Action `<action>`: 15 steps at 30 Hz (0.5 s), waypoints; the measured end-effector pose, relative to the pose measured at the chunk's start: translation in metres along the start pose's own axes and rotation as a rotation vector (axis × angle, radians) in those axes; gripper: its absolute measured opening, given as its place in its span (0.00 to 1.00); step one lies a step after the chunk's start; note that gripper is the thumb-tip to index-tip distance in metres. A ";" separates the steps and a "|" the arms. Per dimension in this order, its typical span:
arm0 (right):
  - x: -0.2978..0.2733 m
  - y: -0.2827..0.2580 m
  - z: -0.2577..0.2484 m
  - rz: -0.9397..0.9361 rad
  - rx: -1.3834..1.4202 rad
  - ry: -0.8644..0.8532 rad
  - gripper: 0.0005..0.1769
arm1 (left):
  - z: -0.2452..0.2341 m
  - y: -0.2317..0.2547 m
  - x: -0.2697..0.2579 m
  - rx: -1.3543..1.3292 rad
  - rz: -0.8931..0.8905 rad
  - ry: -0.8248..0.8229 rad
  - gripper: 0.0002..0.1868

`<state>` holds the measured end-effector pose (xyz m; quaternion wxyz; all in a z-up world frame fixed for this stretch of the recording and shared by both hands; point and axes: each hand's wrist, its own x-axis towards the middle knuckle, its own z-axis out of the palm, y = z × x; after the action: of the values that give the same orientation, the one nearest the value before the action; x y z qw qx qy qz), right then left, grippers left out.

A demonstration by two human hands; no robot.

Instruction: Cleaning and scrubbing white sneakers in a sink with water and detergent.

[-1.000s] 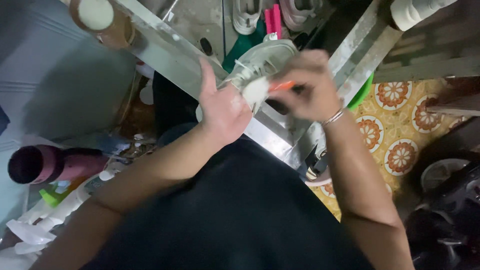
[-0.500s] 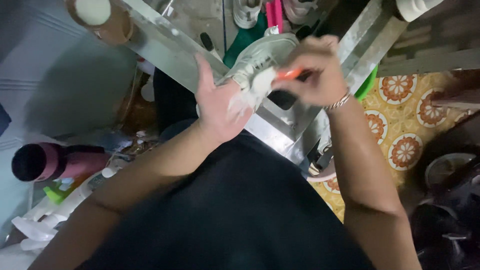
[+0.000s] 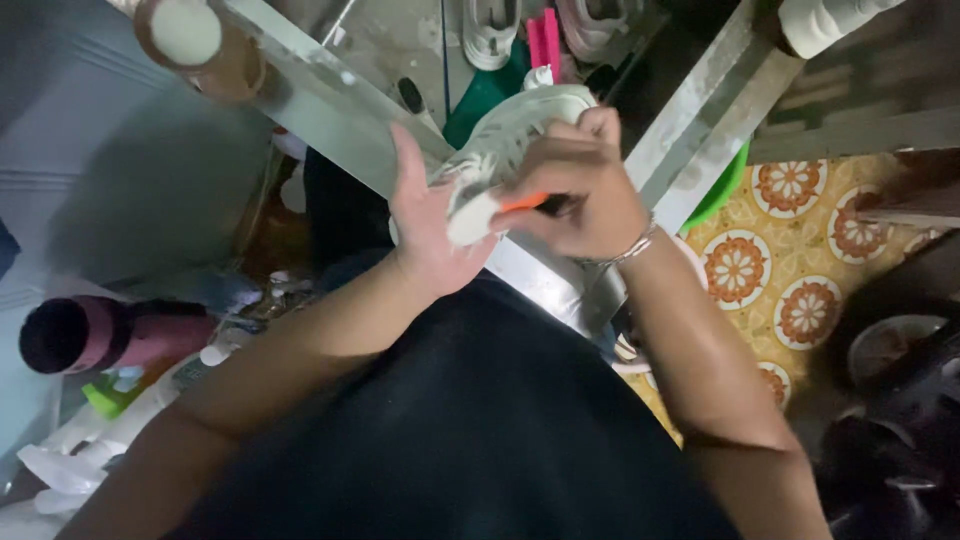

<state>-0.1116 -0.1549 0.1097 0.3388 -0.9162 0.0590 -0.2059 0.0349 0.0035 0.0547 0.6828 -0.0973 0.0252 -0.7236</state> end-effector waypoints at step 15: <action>-0.029 0.033 -0.008 0.189 -0.064 0.078 0.13 | 0.005 0.001 0.005 0.166 0.066 0.301 0.64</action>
<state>-0.1401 -0.1777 0.0836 0.3246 -0.9082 0.1650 -0.2065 0.0363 -0.0007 0.0603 0.7003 0.0698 0.0705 -0.7069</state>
